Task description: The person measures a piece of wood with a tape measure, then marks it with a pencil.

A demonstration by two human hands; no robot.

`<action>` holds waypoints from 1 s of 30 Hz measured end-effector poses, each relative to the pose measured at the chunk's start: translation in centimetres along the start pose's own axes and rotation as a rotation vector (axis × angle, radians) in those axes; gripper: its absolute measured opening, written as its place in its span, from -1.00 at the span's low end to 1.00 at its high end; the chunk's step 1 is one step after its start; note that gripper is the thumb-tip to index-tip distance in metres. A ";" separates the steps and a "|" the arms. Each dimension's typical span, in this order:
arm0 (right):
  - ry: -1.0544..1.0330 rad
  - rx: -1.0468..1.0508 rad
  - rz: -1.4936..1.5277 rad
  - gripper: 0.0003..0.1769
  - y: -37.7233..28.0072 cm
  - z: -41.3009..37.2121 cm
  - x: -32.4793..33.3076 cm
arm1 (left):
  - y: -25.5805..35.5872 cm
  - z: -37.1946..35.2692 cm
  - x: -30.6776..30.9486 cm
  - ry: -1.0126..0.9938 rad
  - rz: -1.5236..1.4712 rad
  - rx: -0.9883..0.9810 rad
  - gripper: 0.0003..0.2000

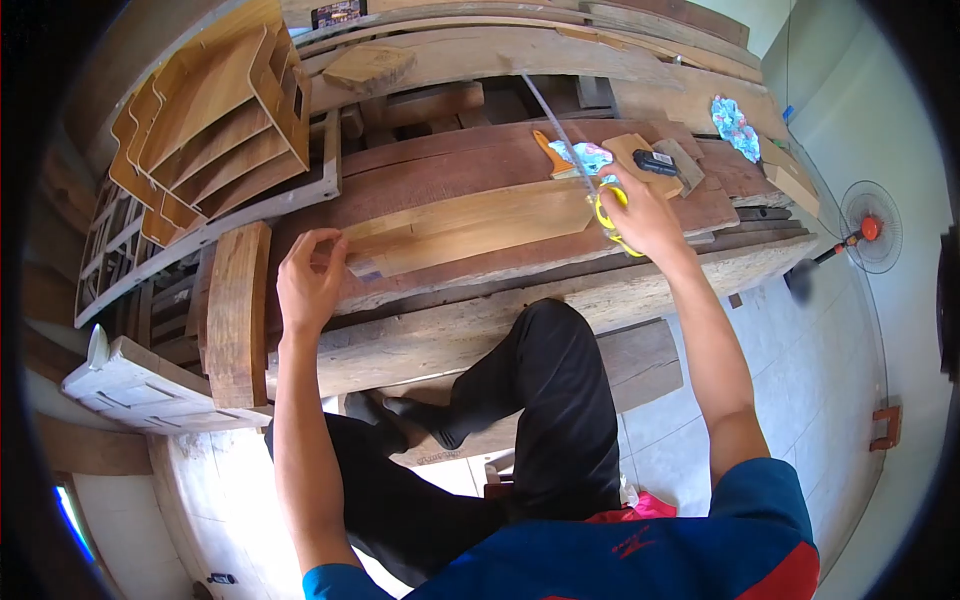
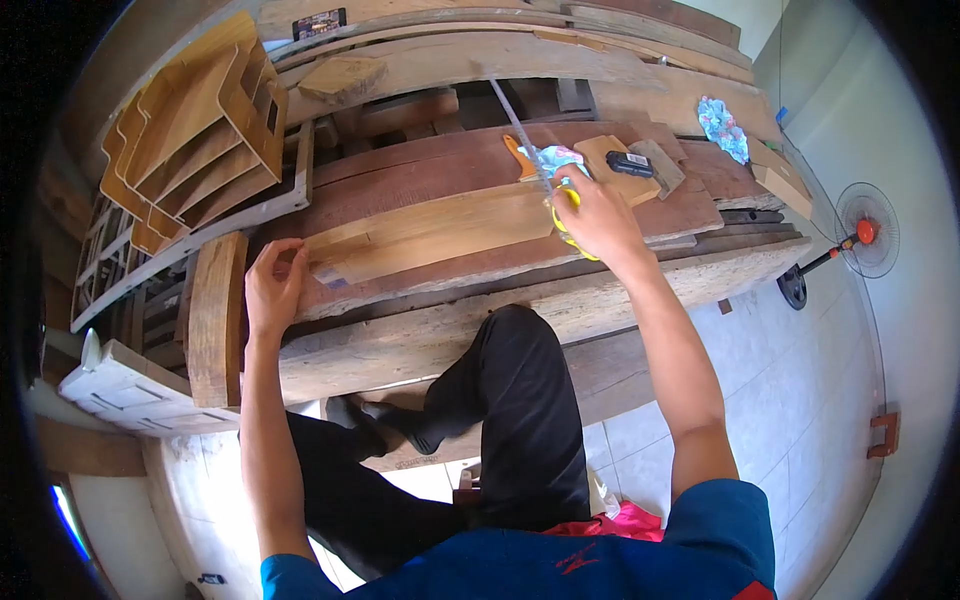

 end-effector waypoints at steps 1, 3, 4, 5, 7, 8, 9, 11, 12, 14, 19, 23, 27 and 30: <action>-0.020 0.003 -0.057 -0.72 -0.8 0.0 0.6 | -0.1 0.0 0.1 -0.004 0.000 0.007 -0.80; -0.065 0.034 -0.177 -0.71 -1.1 0.4 0.5 | -0.1 0.1 0.0 -0.016 -0.002 0.015 -0.81; -0.085 0.047 -0.236 -0.71 -1.3 0.7 0.6 | -0.1 0.1 0.0 -0.019 0.004 0.017 -0.81; -0.108 0.052 -0.264 -0.70 -1.7 0.9 0.8 | -0.2 0.1 0.0 -0.021 0.010 0.018 -0.81; -0.154 0.065 -0.322 -0.68 -2.7 1.4 1.1 | -0.2 0.1 -0.1 -0.020 0.011 0.013 -0.81; -0.150 0.096 -0.363 -0.67 -2.7 1.6 0.9 | -0.3 0.2 -0.1 -0.017 0.005 0.006 -0.81; -0.146 0.126 -0.403 -0.65 -2.6 1.9 0.6 | -0.3 0.3 -0.2 -0.014 -0.001 -0.001 -0.81; -0.159 0.146 -0.455 -0.62 -3.0 2.4 0.2 | -0.3 0.3 -0.2 -0.013 -0.005 -0.001 -0.81; -0.178 0.134 -0.466 -0.61 -3.4 2.6 0.3 | -0.3 0.3 -0.2 -0.014 -0.005 0.001 -0.81; -0.179 0.156 -0.454 -0.59 -3.2 3.4 -0.2 | -0.1 0.3 -0.2 -0.018 -0.005 0.018 -0.82; -0.234 0.186 -0.468 -0.56 -2.2 4.7 -0.9 | -0.9 0.3 -0.6 -0.055 -0.055 0.054 -0.83; -0.248 0.171 -0.479 -0.52 -2.5 4.3 -0.8 | -0.8 0.0 -0.8 -0.037 -0.089 0.059 -0.85; -0.248 0.191 -0.450 -0.47 -2.3 4.4 -0.8 | -0.5 0.0 -0.7 -0.047 -0.078 0.081 -0.86; -0.273 0.195 -0.458 -0.39 -2.6 4.5 -0.6 | -0.4 0.1 -0.7 -0.055 -0.080 0.109 -0.86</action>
Point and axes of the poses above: each hand's wrist, its own z-axis towards the middle knuckle, its own x-axis out of the back of the hand, y = z × x, the point moved 3 cm from there along z, towards the middle knuckle, and after that the axes turned 10 degrees about y, right-handed, at the moved point
